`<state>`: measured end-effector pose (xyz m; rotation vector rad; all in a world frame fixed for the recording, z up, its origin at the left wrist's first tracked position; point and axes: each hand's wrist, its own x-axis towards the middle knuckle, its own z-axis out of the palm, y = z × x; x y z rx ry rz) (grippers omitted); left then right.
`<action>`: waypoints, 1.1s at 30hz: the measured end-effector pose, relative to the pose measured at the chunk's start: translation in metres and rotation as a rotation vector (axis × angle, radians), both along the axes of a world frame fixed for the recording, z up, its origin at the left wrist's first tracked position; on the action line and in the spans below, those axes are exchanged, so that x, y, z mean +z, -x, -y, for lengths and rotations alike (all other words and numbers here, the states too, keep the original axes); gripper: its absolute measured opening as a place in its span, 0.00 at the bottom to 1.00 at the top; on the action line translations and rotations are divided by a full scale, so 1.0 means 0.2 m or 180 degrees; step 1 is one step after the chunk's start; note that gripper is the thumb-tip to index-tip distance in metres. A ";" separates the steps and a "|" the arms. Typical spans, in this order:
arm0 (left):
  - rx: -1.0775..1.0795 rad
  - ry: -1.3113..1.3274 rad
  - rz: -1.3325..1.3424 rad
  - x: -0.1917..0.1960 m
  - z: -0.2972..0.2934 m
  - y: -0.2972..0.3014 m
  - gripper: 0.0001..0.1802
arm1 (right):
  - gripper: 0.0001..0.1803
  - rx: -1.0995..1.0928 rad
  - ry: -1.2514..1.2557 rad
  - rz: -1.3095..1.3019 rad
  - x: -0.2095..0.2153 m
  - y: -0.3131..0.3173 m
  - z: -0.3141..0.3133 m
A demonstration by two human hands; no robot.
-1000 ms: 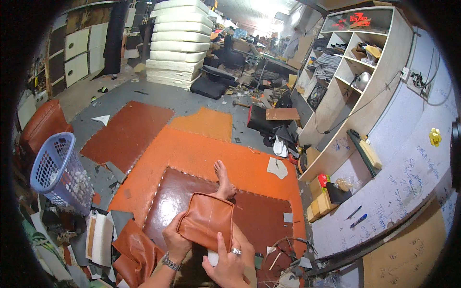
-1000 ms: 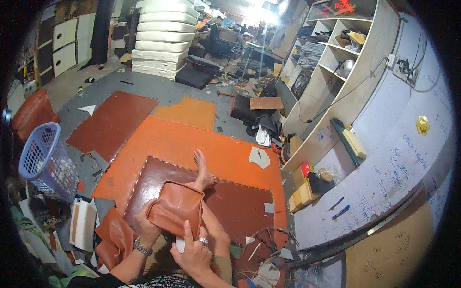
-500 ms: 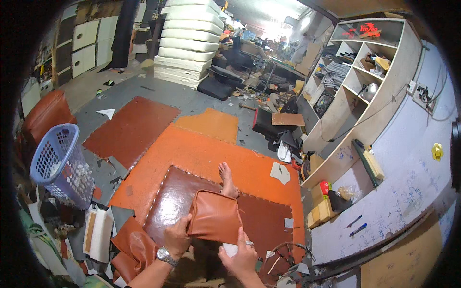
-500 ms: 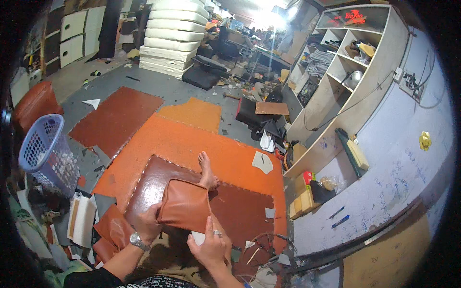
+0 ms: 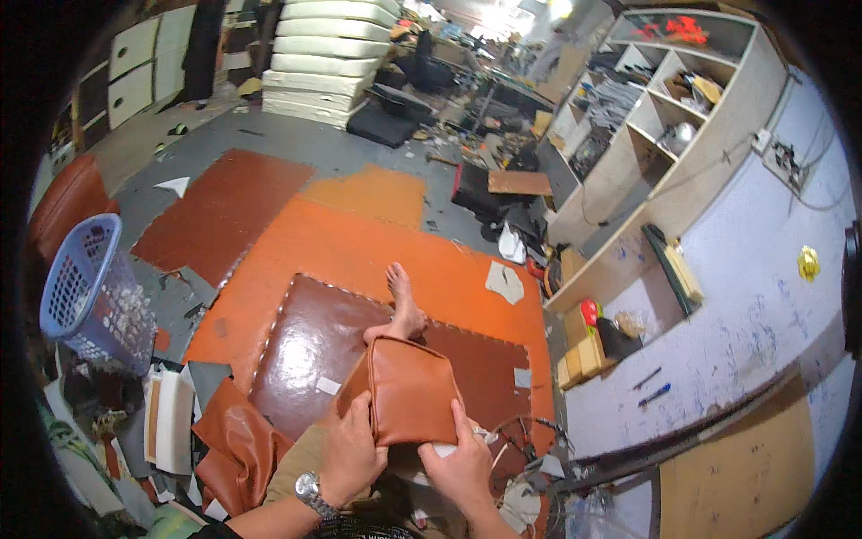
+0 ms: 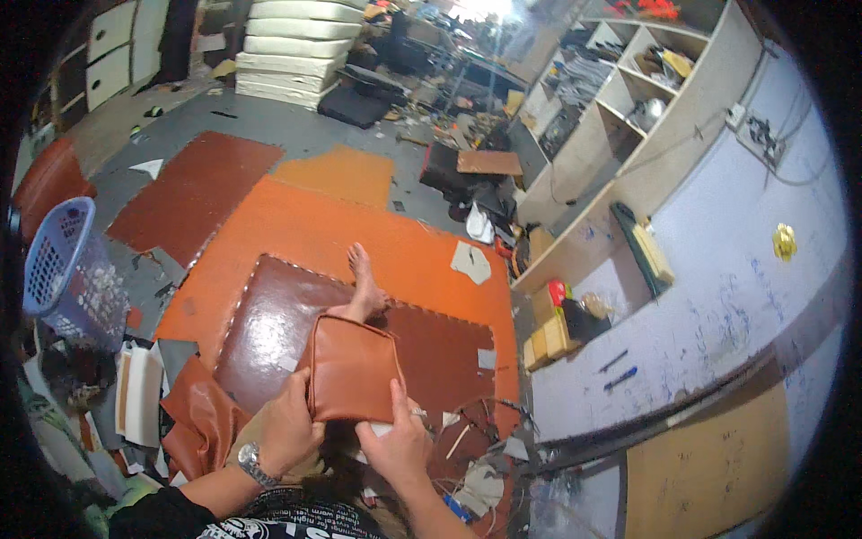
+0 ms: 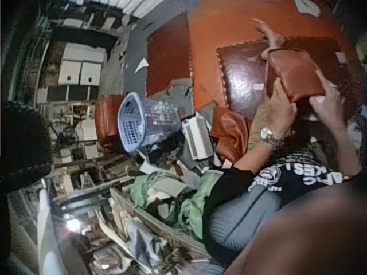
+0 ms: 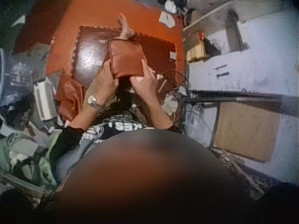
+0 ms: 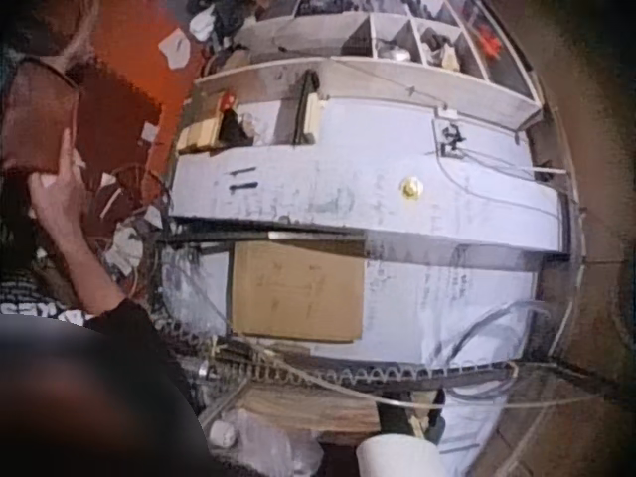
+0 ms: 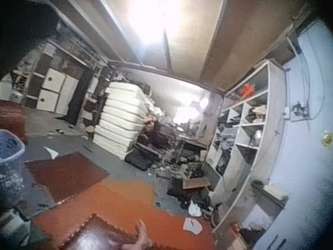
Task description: The person sits on a floor mat and assembles a brown leather pouch by folding its edges and securing them with a staple gun. They repeatedly adjust the leather, align the edges, and apply staples to hold the shape.
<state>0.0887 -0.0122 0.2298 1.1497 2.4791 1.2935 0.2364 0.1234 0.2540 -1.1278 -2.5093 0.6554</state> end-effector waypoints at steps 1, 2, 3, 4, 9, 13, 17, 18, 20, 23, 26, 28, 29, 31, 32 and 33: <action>-0.0007 -0.0157 -0.0312 0.01 0.00 0.01 0.44 | 0.53 0.0073 0.0043 -0.0153 -0.02 0.00 -0.01; -0.0002 -0.0327 -0.0628 0.02 -0.01 0.02 0.44 | 0.53 0.0241 0.0303 -0.0380 -0.03 -0.04 -0.01; -0.0126 -0.0249 -0.0051 0.03 0.00 0.01 0.45 | 0.53 0.0415 0.0555 -0.0611 -0.05 -0.08 -0.03; -0.0175 -0.0285 0.0176 0.03 0.01 0.01 0.44 | 0.54 0.0579 0.0813 -0.0830 -0.07 -0.13 -0.04; -0.0346 -0.0083 0.0811 0.10 0.14 -0.03 0.42 | 0.53 0.0384 0.2919 -0.0901 -0.17 -0.38 -0.02; -0.0395 0.0126 0.1570 0.21 0.21 -0.04 0.39 | 0.49 0.0774 0.2946 -0.1498 -0.18 -0.44 0.02; -0.0766 0.0191 0.1049 0.19 0.21 -0.01 0.46 | 0.49 0.0666 0.2214 -0.0584 -0.16 -0.39 0.02; -0.0951 0.0045 0.0649 0.17 0.20 -0.02 0.47 | 0.49 0.0700 0.1691 -0.0389 -0.16 -0.37 0.02; -0.0878 0.0140 0.0517 0.12 0.17 -0.04 0.50 | 0.49 0.0566 0.1143 -0.0307 -0.17 -0.32 0.02; -0.0723 0.0368 0.0288 0.11 0.17 -0.08 0.52 | 0.47 0.0269 0.1080 -0.0754 -0.21 -0.24 0.06; -0.0926 0.0475 -0.0109 0.18 0.18 -0.01 0.52 | 0.44 0.0279 0.0915 -0.1236 -0.25 -0.20 0.06; -0.1076 0.0320 -0.0232 0.24 0.15 0.10 0.51 | 0.42 0.0250 0.0739 -0.1297 -0.27 -0.18 0.05; -0.1083 0.0155 -0.0201 0.27 0.12 0.17 0.50 | 0.41 0.0257 0.0906 -0.1442 -0.27 -0.17 0.04; -0.1110 -0.0319 -0.0129 0.28 0.01 0.29 0.42 | 0.39 0.0310 0.1263 -0.1718 -0.27 -0.14 0.04; -0.1081 -0.0195 -0.0173 0.27 -0.07 0.34 0.40 | 0.39 0.0363 0.1055 -0.1675 -0.26 -0.12 0.04; -0.1027 -0.0155 -0.0314 0.25 -0.18 0.39 0.38 | 0.38 0.0430 0.0839 -0.1640 -0.25 -0.10 0.04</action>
